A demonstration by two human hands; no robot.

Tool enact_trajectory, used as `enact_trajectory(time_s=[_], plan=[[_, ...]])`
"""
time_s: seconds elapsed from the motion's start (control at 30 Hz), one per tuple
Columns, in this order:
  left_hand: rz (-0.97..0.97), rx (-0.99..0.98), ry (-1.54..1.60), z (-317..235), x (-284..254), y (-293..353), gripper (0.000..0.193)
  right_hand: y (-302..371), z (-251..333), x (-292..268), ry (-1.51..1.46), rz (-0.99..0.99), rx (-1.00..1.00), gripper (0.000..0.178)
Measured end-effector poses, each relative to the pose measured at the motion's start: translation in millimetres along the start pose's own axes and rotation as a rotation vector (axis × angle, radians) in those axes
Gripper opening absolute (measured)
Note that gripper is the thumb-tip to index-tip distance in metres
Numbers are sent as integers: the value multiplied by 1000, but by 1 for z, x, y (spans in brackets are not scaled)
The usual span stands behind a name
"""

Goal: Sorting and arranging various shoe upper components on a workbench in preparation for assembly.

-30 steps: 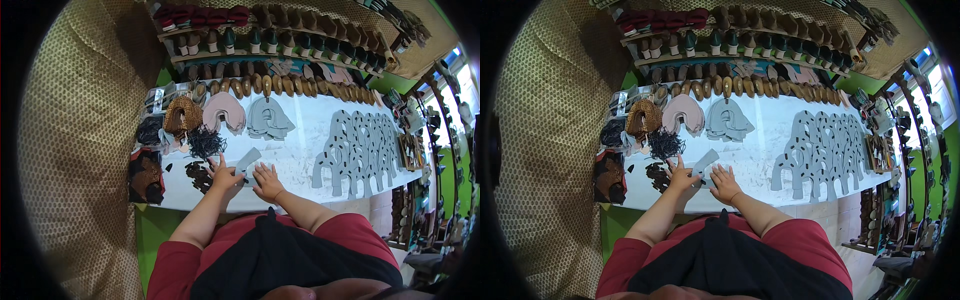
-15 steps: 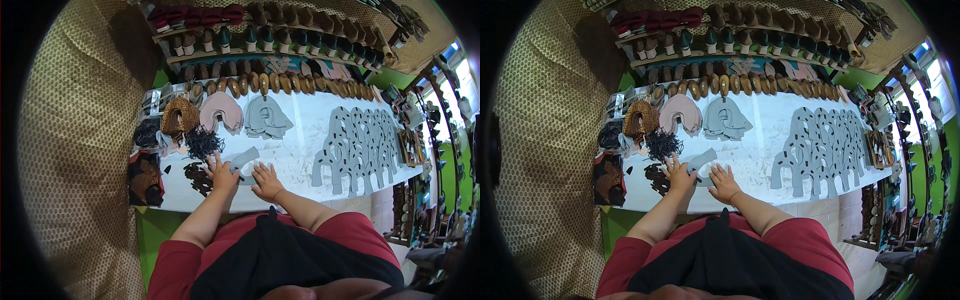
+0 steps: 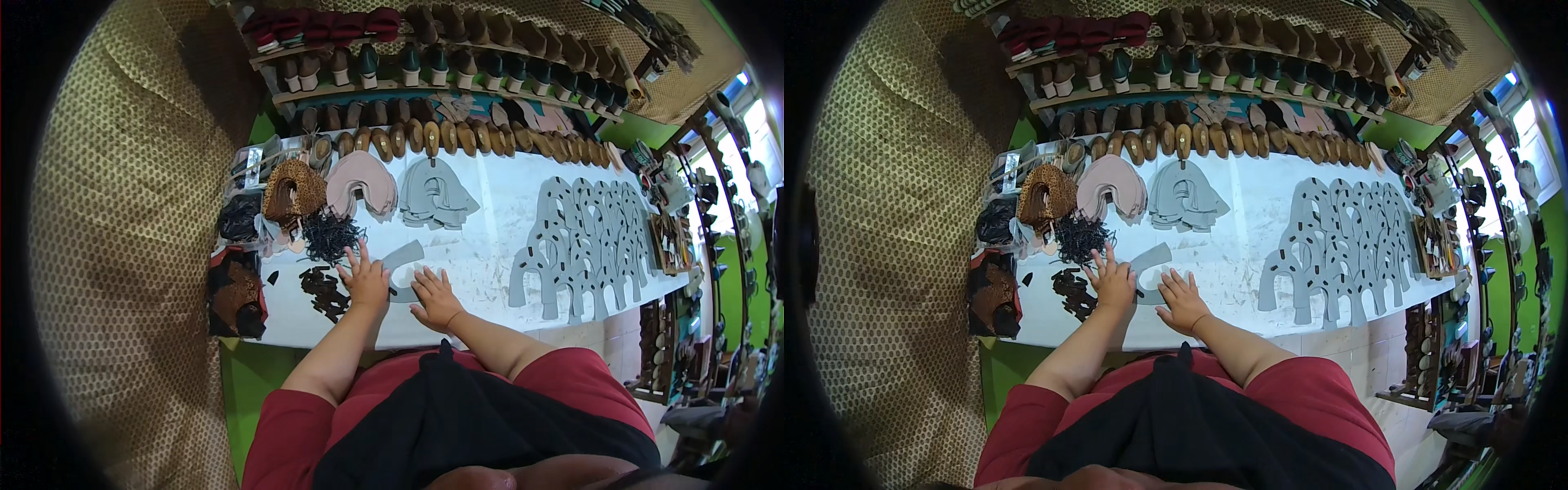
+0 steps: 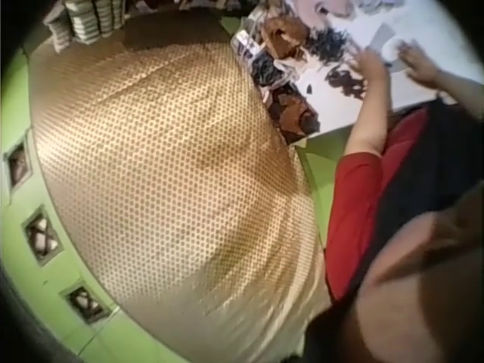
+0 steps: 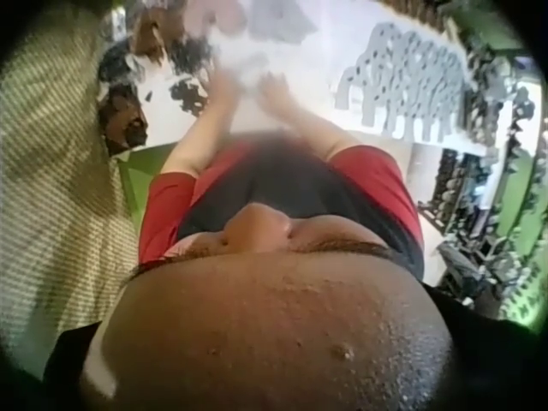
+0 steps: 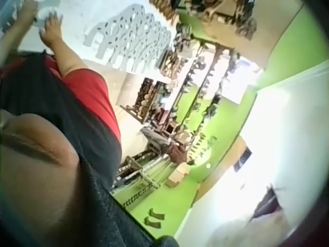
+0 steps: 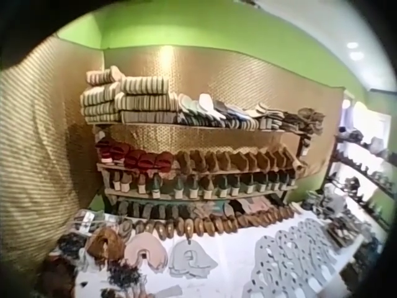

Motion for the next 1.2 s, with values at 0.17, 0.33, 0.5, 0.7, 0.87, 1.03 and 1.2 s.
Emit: enact_trajectory(time_s=[0.17, 0.33, 0.5, 0.7, 0.87, 1.03, 1.2], plan=[[83, -304, 146, 34, 4, -2, 86, -3, 6, 0, 1, -2, -18, 63], [80, -147, 36, 24, 5, -8, 92, -3, 4, 0, 1, 7, -13, 63], [-42, 46, -85, 14, 24, -4, 82, -5, 7, 0, -6, 16, -21, 62], [109, 149, 69, -15, 37, 11, 74, -5, 5, 1, -3, 5, -16, 63], [92, 267, 70, -12, 16, 18, 77, -5, 7, -3, 3, 8, -9, 64], [78, 5, 94, 63, 0, 50, 92, -5, 7, 3, 16, 40, 15, 67], [83, -484, 214, 161, -5, 122, 108, -3, 14, -8, 31, 56, 11, 68]])
Point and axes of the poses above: each hand's wrist, its own y-axis away from the middle knuckle, its own x-axis out of the palm, z = x × y, the point moved 7 cm from there along -y, towards the middle knuckle, and after that the axes turned 9 degrees about z, right-handed, at the moved point
